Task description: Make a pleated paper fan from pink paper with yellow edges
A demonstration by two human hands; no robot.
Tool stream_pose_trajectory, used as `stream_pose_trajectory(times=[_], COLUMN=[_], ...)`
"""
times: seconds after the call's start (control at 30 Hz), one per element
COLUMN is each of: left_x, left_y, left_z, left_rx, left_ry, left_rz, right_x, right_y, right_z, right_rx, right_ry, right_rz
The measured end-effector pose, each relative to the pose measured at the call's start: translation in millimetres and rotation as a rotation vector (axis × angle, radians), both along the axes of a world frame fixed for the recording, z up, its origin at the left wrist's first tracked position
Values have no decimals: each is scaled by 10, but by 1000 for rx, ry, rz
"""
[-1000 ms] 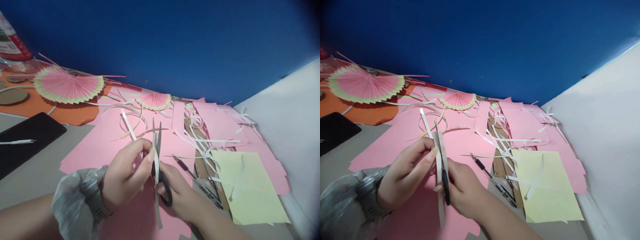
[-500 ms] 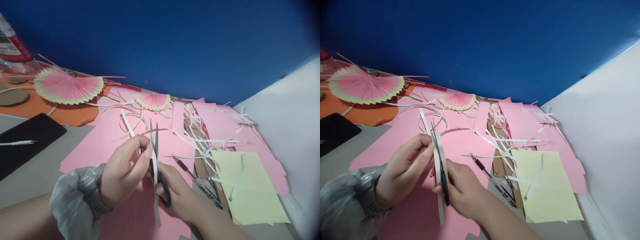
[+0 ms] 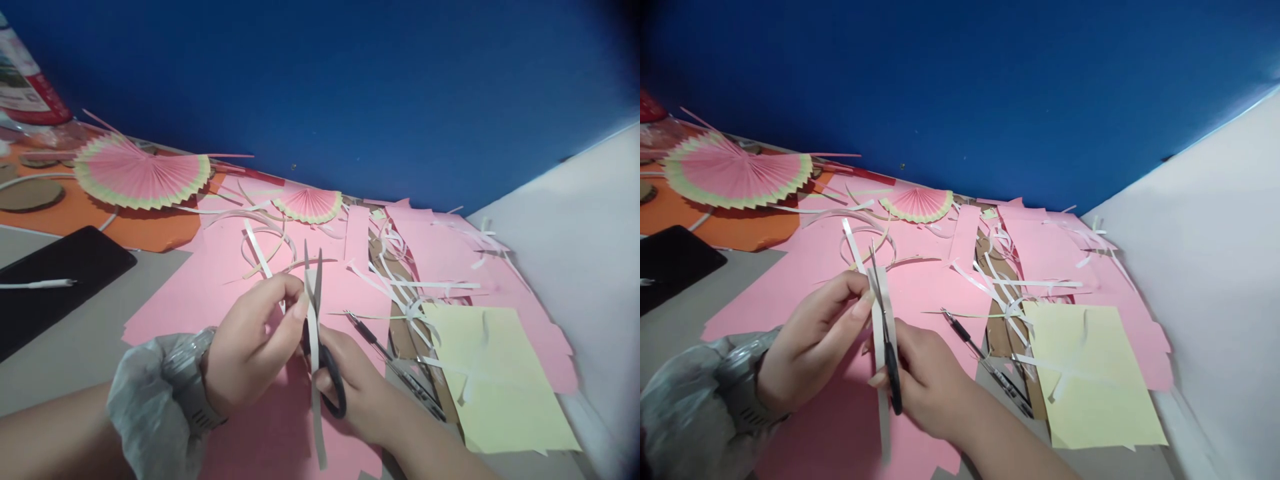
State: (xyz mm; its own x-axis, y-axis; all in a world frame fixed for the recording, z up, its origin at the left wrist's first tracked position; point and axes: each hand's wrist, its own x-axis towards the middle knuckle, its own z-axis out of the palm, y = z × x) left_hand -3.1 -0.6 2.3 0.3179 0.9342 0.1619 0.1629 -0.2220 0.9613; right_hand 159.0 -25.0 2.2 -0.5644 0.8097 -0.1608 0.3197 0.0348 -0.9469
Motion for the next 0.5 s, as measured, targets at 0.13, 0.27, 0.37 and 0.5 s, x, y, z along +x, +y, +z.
stream_pose_trajectory(times=[0.13,0.27,0.37,0.5], left_x=[10,4,5,18], left_y=[3,-7,-2,10], left_z=[5,1,-4,5], left_rx=[26,6,2,-1], left_ry=[-2,-9,-10,1], left_rz=[11,-3,-8,-2], right_x=[5,-7,-19,-25], right_y=[-9,5,15,9], right_z=[7,35,44,36], right_rx=[29,19,41,71], right_ry=[-9,-25,-30,-25], right_rz=[2,6,12,9])
